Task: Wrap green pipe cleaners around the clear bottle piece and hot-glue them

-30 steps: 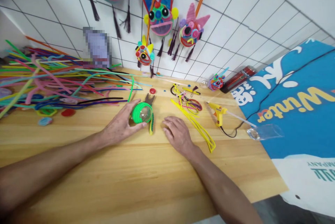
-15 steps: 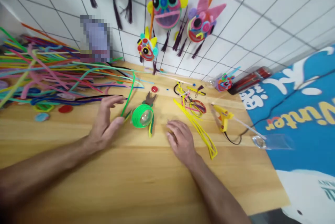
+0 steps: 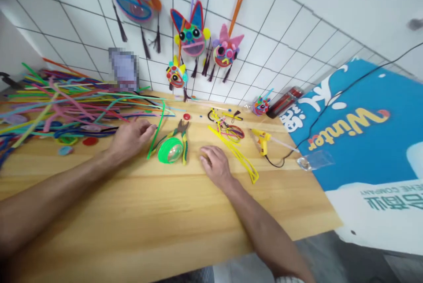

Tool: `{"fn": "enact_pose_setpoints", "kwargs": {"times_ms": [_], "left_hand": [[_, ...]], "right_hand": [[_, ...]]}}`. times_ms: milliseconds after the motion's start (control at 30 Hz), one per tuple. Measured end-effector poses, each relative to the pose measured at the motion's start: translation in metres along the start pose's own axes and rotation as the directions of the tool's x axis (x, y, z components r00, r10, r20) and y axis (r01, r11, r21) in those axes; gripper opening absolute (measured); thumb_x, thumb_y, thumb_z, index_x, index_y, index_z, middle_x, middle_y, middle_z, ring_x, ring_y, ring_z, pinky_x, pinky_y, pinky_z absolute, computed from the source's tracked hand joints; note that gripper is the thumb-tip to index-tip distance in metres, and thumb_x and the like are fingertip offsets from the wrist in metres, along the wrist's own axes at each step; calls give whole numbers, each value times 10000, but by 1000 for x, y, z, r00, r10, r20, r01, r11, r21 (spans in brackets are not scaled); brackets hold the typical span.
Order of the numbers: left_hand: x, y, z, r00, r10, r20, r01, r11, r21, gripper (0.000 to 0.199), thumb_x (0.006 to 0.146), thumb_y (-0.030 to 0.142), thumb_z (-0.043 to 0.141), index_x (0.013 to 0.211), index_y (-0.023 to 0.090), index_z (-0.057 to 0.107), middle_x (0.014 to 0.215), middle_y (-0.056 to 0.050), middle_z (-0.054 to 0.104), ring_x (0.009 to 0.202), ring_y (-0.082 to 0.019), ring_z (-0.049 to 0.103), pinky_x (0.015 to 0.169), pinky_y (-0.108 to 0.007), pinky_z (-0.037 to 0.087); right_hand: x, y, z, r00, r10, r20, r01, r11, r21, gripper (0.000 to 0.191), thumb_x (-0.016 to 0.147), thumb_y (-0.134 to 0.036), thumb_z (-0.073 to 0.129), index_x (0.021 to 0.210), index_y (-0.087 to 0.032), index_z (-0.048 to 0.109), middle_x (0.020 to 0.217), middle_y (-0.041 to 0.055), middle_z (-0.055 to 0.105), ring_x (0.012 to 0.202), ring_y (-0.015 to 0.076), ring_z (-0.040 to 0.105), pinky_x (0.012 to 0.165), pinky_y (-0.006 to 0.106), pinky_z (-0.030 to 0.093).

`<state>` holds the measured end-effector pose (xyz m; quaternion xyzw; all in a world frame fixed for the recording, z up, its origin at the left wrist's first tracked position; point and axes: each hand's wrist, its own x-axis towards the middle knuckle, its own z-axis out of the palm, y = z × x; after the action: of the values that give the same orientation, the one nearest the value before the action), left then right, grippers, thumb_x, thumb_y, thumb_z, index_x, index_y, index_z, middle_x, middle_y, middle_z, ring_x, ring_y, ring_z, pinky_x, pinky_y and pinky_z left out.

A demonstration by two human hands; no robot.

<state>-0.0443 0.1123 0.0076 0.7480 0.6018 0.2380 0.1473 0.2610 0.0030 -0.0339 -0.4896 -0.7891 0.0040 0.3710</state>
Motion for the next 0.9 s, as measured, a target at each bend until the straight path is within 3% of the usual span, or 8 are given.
{"fn": "enact_pose_setpoints", "kwargs": {"times_ms": [100, 167, 333, 533, 600, 733, 833, 900], "left_hand": [[2, 2, -3, 991, -54, 122, 24, 972, 236, 491, 952, 622, 465, 838, 208, 703, 830, -132, 756, 870, -347, 727, 712, -357, 468], [3, 1, -1, 982, -56, 180, 14, 974, 224, 457, 919, 614, 530, 809, 204, 698, 834, -154, 763, 874, -364, 733, 713, -359, 464], [13, -11, 7, 977, -8, 212, 11, 1000, -16, 266, 808, 387, 626, 617, 207, 586, 629, -73, 668, 683, -256, 664, 677, -310, 424], [22, -15, 7, 985, 52, 167, 14, 928, -371, 261, 848, 426, 521, 734, 194, 555, 713, -27, 689, 554, -138, 524, 571, -256, 405], [19, -8, 2, 984, 75, 162, 22, 849, -528, 264, 860, 457, 552, 820, 197, 532, 762, -18, 708, 500, -100, 472, 512, -231, 387], [4, 15, -15, 975, 168, 147, 45, 497, -867, 374, 799, 449, 766, 976, 202, 549, 690, 51, 641, 443, -68, 422, 431, -190, 314], [-13, 32, -25, 942, 279, 187, 53, 428, -902, 349, 861, 451, 772, 945, 198, 547, 650, 70, 583, 470, -67, 447, 451, -179, 319], [-27, 43, -28, 887, 379, 263, 90, 417, -904, 346, 904, 470, 738, 945, 199, 527, 687, 52, 618, 484, -64, 423, 460, -183, 305]], "right_hand": [[0, 3, 1, 1000, -6, 11, 6, 1000, -24, 226, 1031, -221, 572, 1215, -230, 704, 1146, 119, 780, 1103, 266, 727, 994, 470, 615], [0, 4, 3, 1000, -28, 5, 28, 998, -48, 223, 1031, -207, 572, 1209, -224, 705, 1136, 119, 779, 1098, 263, 727, 990, 455, 615], [1, 7, 6, 995, -93, -19, 91, 993, -79, 214, 1031, -174, 572, 1205, -203, 693, 1101, 116, 781, 1054, 254, 733, 955, 426, 624], [0, 10, 7, 996, -92, -16, 91, 993, -76, 215, 1036, -175, 580, 1215, -217, 692, 1093, 108, 787, 1049, 247, 738, 951, 415, 622], [1, 9, 6, 994, -109, -19, 107, 992, -74, 223, 1034, -167, 579, 1221, -220, 689, 1092, 106, 787, 1036, 246, 740, 934, 413, 626], [3, 5, 4, 985, -169, -44, 165, 983, -84, 246, 1031, -133, 573, 1233, -231, 675, 1069, 90, 785, 997, 233, 745, 896, 398, 632], [4, -1, -1, 976, -206, -70, 199, 976, -94, 298, 1024, -121, 575, 1290, -232, 650, 1072, 92, 778, 1001, 232, 746, 888, 392, 632], [4, -6, -5, 971, -216, -99, 206, 974, -96, 386, 1019, -141, 594, 1396, -223, 591, 1115, 109, 768, 1029, 242, 739, 897, 400, 630]]}}
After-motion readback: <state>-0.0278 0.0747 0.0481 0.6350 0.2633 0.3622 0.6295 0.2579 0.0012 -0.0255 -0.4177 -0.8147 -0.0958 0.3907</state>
